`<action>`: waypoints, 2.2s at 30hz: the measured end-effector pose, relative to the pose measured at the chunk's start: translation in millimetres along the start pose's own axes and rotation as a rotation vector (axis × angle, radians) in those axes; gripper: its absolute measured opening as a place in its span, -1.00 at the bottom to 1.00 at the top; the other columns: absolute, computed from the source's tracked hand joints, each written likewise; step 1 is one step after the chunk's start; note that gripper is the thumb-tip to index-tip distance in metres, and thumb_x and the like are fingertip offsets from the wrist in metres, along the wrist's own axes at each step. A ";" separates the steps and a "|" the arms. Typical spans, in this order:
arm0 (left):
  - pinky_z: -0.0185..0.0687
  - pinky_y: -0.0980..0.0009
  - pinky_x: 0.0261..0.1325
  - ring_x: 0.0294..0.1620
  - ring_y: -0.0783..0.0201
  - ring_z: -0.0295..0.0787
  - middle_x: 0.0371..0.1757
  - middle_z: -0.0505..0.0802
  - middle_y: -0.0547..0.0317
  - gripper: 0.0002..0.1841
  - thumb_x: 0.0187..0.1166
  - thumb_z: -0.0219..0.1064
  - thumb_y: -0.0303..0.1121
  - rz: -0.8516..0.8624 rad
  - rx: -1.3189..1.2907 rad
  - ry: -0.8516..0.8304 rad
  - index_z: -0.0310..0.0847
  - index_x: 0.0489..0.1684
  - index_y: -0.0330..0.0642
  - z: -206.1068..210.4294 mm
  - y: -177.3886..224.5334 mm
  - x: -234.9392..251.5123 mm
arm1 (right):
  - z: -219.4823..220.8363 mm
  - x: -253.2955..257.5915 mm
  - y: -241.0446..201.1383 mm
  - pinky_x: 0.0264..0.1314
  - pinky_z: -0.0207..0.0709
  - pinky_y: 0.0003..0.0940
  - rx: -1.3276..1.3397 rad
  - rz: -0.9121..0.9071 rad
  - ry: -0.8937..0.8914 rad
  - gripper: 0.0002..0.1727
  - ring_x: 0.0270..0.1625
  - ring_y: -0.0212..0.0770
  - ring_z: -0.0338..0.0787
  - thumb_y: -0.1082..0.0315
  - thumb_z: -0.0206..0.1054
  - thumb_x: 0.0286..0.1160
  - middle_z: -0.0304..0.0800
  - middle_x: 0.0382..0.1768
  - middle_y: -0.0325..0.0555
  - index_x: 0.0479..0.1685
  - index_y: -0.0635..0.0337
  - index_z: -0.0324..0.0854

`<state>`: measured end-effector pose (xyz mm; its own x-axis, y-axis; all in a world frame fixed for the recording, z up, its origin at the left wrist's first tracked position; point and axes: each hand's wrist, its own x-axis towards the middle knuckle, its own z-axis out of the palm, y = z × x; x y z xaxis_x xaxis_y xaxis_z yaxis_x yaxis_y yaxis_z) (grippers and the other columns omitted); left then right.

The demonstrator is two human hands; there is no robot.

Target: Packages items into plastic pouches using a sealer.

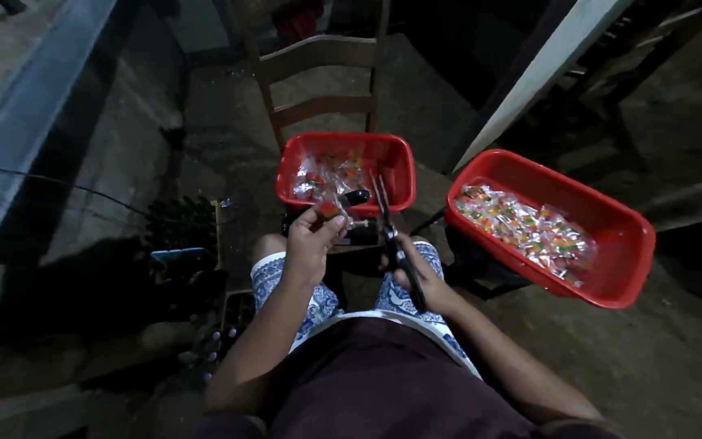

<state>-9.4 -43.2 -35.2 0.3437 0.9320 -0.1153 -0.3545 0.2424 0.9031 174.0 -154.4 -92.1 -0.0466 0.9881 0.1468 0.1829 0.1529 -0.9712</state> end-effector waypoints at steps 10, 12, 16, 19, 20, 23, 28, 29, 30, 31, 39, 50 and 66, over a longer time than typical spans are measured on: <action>0.81 0.47 -0.10 -0.29 0.44 0.82 -0.27 0.87 0.29 -0.78 0.48 0.33 -0.72 0.090 0.059 -0.005 0.75 -0.14 -0.18 11.4 -8.3 3.8 | 17.3 -9.1 -3.2 0.22 0.56 -0.56 -0.088 0.043 -0.062 0.21 0.14 -0.52 0.62 -0.55 0.10 0.44 0.62 0.22 0.00 0.67 0.50 0.14; 0.82 0.44 -0.06 -0.25 0.42 0.82 -0.23 0.88 0.27 -0.76 0.47 0.33 -0.73 0.099 0.060 -0.010 0.75 -0.09 -0.20 10.1 -8.7 4.1 | 16.5 -5.0 -2.0 0.23 0.57 -0.56 -0.079 0.035 -0.059 0.20 0.14 -0.53 0.64 -0.56 0.11 0.43 0.64 0.20 -0.02 0.67 0.48 0.14; 0.83 0.40 -0.03 -0.23 0.40 0.84 -0.21 0.87 0.26 -0.76 0.47 0.34 -0.72 0.106 0.067 -0.012 0.75 -0.08 -0.21 8.4 -9.5 3.8 | 16.0 1.0 -4.9 0.20 0.57 -0.56 -0.103 0.059 -0.052 0.18 0.11 -0.55 0.64 -0.54 0.12 0.44 0.66 0.19 -0.05 0.67 0.44 0.17; 0.83 0.41 -0.05 -0.23 0.39 0.84 -0.21 0.87 0.26 -0.77 0.46 0.35 -0.73 0.124 0.072 -0.013 0.76 -0.09 -0.21 6.3 -12.0 5.6 | 16.8 1.8 -3.0 0.27 0.56 -0.56 -0.110 0.045 -0.026 0.15 0.19 -0.55 0.65 -0.52 0.12 0.45 0.67 0.26 -0.02 0.66 0.44 0.22; 0.83 0.41 -0.06 -0.23 0.40 0.83 -0.21 0.87 0.26 -0.77 0.46 0.35 -0.73 0.125 0.075 -0.010 0.76 -0.09 -0.21 6.0 -12.4 6.4 | 17.0 1.9 -2.3 0.25 0.56 -0.58 -0.111 0.038 -0.015 0.13 0.17 -0.56 0.65 -0.51 0.13 0.47 0.68 0.25 -0.03 0.64 0.44 0.24; 0.84 0.39 -0.02 -0.21 0.38 0.84 -0.21 0.87 0.24 -0.77 0.47 0.35 -0.73 0.106 0.073 -0.006 0.75 -0.07 -0.22 7.2 -11.4 7.3 | 17.2 1.5 1.8 0.16 0.58 -0.60 -0.118 0.014 0.012 0.03 0.06 -0.59 0.67 -0.41 0.16 0.54 0.72 0.17 -0.05 0.61 0.46 0.30; 0.84 0.39 -0.01 -0.22 0.37 0.84 -0.21 0.88 0.24 -0.77 0.48 0.33 -0.73 0.090 0.043 -0.013 0.76 -0.09 -0.22 8.0 -13.4 11.5 | 13.9 4.4 1.9 0.23 0.57 -0.58 -0.096 0.029 -0.029 0.08 0.13 -0.56 0.67 -0.42 0.17 0.52 0.68 0.24 -0.02 0.64 0.47 0.23; 0.83 0.39 -0.02 -0.22 0.38 0.85 -0.21 0.88 0.24 -0.77 0.49 0.33 -0.72 0.089 0.043 -0.014 0.76 -0.08 -0.22 8.5 -13.4 12.5 | 12.4 5.6 0.7 0.25 0.57 -0.56 -0.095 0.043 -0.047 0.12 0.16 -0.55 0.66 -0.48 0.15 0.48 0.66 0.26 -0.01 0.66 0.45 0.20; 0.84 0.39 -0.02 -0.22 0.38 0.85 -0.20 0.88 0.24 -0.78 0.50 0.32 -0.71 0.084 0.045 -0.009 0.75 -0.08 -0.22 9.2 -12.8 13.7 | 11.0 6.9 -0.1 0.24 0.57 -0.56 -0.098 0.051 -0.060 0.16 0.15 -0.55 0.65 -0.53 0.12 0.45 0.65 0.25 -0.02 0.67 0.44 0.19; 0.84 0.39 -0.02 -0.22 0.38 0.85 -0.20 0.88 0.24 -0.79 0.52 0.32 -0.70 0.078 0.046 -0.001 0.74 -0.07 -0.22 9.7 -11.7 15.3 | 9.9 8.6 -1.1 0.20 0.56 -0.58 -0.100 0.057 -0.068 0.19 0.12 -0.56 0.63 -0.56 0.09 0.43 0.64 0.22 -0.04 0.67 0.43 0.17; 0.83 0.40 -0.04 -0.22 0.37 0.83 -0.18 0.85 0.22 -0.84 0.56 0.33 -0.65 0.079 0.077 0.050 0.70 -0.06 -0.23 6.2 3.7 50.1 | 5.5 48.9 -1.1 0.16 0.57 -0.54 -0.140 0.066 -0.024 -0.03 0.05 -0.53 0.67 -0.35 0.15 0.57 0.71 0.15 -0.05 0.64 0.39 0.29; 0.84 0.38 -0.11 -0.28 0.35 0.83 -0.22 0.85 0.18 -0.85 0.56 0.32 -0.66 0.084 0.027 0.082 0.70 -0.04 -0.28 -15.9 20.7 125.7 | -2.2 128.5 0.9 0.03 0.51 -0.64 -0.106 0.111 -0.126 0.06 -0.07 -0.63 0.58 -0.46 0.12 0.49 0.61 0.01 -0.23 0.67 0.35 0.21; 0.82 0.42 -0.13 -0.29 0.39 0.80 -0.24 0.83 0.19 -0.84 0.48 0.42 -0.64 0.069 0.025 0.152 0.73 -0.07 -0.29 -61.6 7.3 199.8 | 10.0 210.4 31.3 -0.10 0.47 -0.71 -0.114 0.234 -0.133 0.01 -0.20 -0.68 0.53 -0.43 0.16 0.50 0.56 -0.12 -0.36 0.64 0.33 0.25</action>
<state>3.1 161.4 -77.1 0.1826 0.9768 -0.1120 -0.3501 0.1710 0.9210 160.0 58.0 -93.5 -0.1172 0.9867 -0.1122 0.3130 -0.0705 -0.9471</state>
